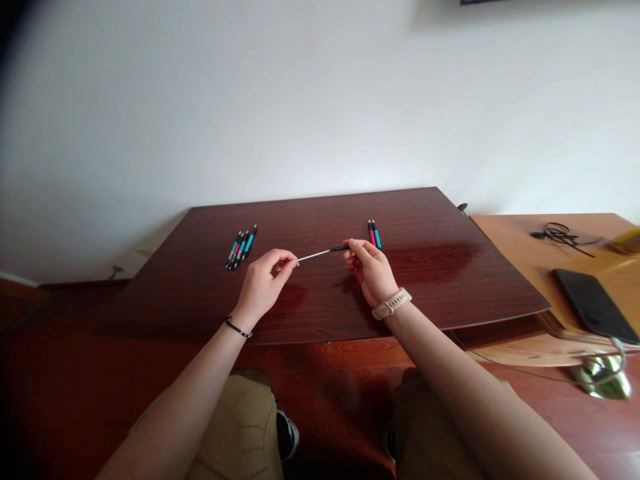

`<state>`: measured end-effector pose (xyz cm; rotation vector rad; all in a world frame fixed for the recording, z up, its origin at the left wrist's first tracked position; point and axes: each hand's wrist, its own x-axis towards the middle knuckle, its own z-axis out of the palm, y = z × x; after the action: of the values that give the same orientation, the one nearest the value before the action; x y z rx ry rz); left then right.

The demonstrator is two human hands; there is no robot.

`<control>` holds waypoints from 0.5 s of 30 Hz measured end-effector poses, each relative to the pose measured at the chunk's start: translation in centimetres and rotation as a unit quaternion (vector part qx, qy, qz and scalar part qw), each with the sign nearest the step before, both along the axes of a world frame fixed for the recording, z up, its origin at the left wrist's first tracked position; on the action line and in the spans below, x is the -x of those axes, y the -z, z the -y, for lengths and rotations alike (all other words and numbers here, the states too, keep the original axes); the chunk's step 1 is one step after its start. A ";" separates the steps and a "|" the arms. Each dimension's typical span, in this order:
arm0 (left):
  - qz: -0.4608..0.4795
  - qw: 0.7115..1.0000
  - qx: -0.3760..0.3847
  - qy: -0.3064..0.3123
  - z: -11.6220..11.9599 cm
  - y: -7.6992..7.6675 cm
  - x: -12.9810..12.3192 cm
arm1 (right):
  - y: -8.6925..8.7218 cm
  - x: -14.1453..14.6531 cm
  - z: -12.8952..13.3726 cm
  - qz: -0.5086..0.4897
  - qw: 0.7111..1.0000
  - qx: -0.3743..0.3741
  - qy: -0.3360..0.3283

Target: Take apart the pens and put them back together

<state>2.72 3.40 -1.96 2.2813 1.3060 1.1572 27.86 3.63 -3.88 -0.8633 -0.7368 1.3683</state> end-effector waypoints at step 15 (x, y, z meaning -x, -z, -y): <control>-0.056 0.996 0.036 0.054 1.4 0.8 -2.5 | -0.8 1.3 1.4 0.192 0.972 -0.111 -0.081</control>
<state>5.19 1.96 -2.71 2.3617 1.2260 0.9444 26.54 2.20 -3.09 -0.9142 -1.2583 1.2425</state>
